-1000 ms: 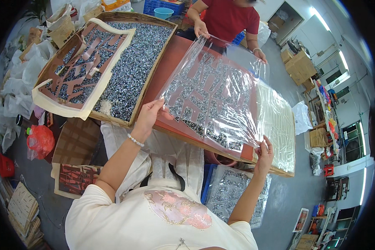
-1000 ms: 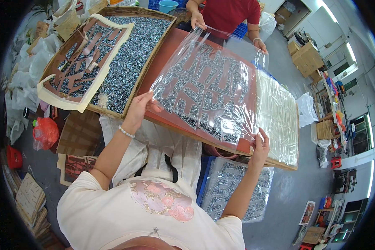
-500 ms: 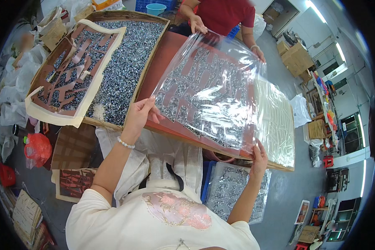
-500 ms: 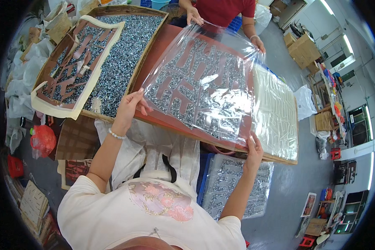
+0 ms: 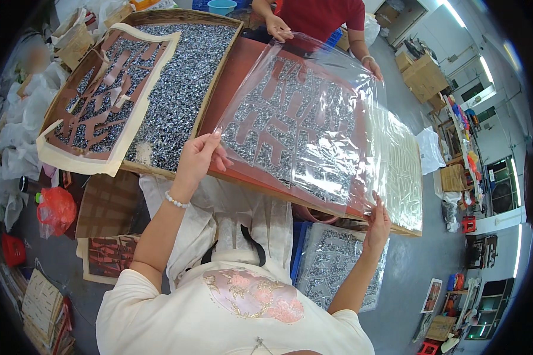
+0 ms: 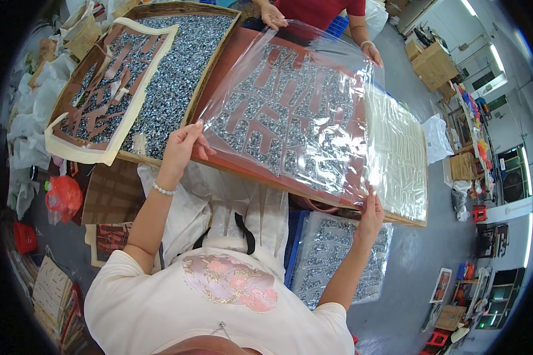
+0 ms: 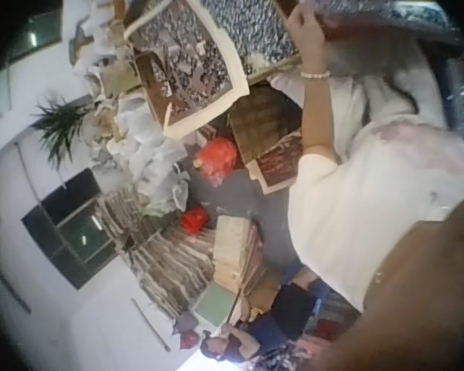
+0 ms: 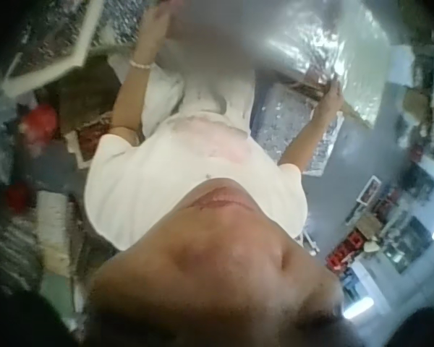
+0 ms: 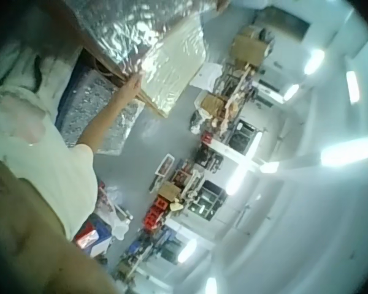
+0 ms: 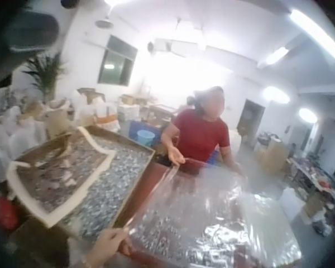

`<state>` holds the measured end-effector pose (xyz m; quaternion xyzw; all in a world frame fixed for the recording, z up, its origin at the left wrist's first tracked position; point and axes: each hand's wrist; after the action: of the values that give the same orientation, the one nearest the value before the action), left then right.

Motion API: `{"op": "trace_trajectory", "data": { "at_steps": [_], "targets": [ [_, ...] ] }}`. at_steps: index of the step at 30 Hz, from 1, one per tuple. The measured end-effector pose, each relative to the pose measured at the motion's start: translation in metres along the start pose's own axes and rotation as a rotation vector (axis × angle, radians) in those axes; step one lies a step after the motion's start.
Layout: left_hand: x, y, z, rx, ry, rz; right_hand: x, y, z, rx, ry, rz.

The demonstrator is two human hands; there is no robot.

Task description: Manually assembling shoe upper components by layering materials and adhesive films.

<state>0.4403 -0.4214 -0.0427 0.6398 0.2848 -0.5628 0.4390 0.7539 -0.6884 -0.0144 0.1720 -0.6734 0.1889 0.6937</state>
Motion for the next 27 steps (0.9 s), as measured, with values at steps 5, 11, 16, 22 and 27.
{"op": "trace_trajectory", "data": {
  "at_steps": [5,11,16,22,27],
  "targets": [
    [0.014,-0.010,0.001,-0.022,0.013,-0.153,-0.016,0.004,0.001,0.043,-0.070,0.133],
    [0.016,-0.006,0.003,-0.137,0.039,-0.535,-0.039,0.002,-0.003,-0.064,-0.166,0.583],
    [0.023,-0.002,-0.004,-0.236,0.216,-1.054,-0.051,-0.001,-0.008,-0.083,-0.254,0.757],
    [0.021,0.013,-0.025,-0.376,0.565,-0.907,-0.061,0.004,-0.027,-0.036,-0.244,0.525],
    [0.009,0.013,-0.043,-0.319,0.289,-0.767,-0.058,0.011,-0.034,-0.023,-0.248,0.378]
  ]
}}
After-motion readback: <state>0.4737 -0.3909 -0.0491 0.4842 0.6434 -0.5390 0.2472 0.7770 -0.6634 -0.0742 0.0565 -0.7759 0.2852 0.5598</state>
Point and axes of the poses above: each hand's wrist, its own z-axis away from the middle knuckle, its own y-axis out of the palm, x = y × z, and after that the axes turned 1 degree about x, right-handed
